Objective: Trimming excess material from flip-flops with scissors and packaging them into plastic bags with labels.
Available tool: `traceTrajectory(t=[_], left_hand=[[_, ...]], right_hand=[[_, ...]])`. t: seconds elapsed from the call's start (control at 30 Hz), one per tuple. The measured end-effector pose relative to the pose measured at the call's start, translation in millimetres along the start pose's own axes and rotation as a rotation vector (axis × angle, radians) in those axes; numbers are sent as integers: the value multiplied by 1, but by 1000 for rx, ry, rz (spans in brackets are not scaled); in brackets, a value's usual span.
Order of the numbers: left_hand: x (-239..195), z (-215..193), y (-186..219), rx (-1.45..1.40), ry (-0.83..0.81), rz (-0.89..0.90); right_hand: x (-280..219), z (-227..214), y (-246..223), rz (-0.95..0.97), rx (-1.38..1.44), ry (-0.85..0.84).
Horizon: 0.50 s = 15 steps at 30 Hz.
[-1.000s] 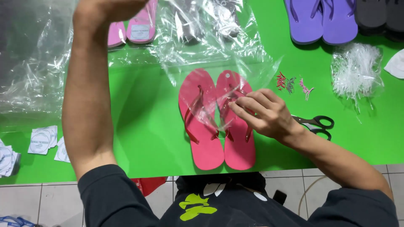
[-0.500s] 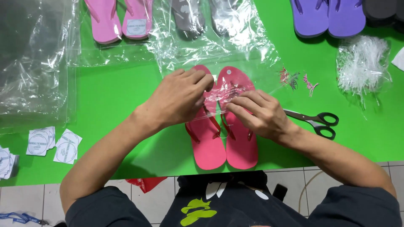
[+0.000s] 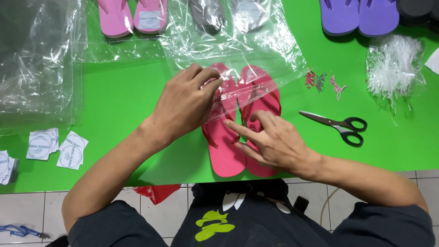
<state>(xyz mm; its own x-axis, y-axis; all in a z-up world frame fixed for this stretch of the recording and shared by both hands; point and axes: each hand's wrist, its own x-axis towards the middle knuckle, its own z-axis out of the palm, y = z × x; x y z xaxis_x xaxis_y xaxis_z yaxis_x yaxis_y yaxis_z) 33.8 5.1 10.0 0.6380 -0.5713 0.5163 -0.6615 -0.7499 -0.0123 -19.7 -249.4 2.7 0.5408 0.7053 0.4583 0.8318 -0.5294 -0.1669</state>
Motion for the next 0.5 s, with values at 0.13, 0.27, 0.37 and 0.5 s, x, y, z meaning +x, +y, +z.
traceTrajectory(t=[0.13,0.27,0.37,0.5], left_hand=[[3,-11,9,-18,54,0],[1,-10,7,68,133,-6],[-1,-16,8,230,111,-71],[-10,-17,8,243,113,-74]], right_hand=[[-2,24,0,68,-28,-81],[-11,40,4,121,32,-89],[-17,38,2,99,68,-50],[-25,20,-4,87,65,-55]])
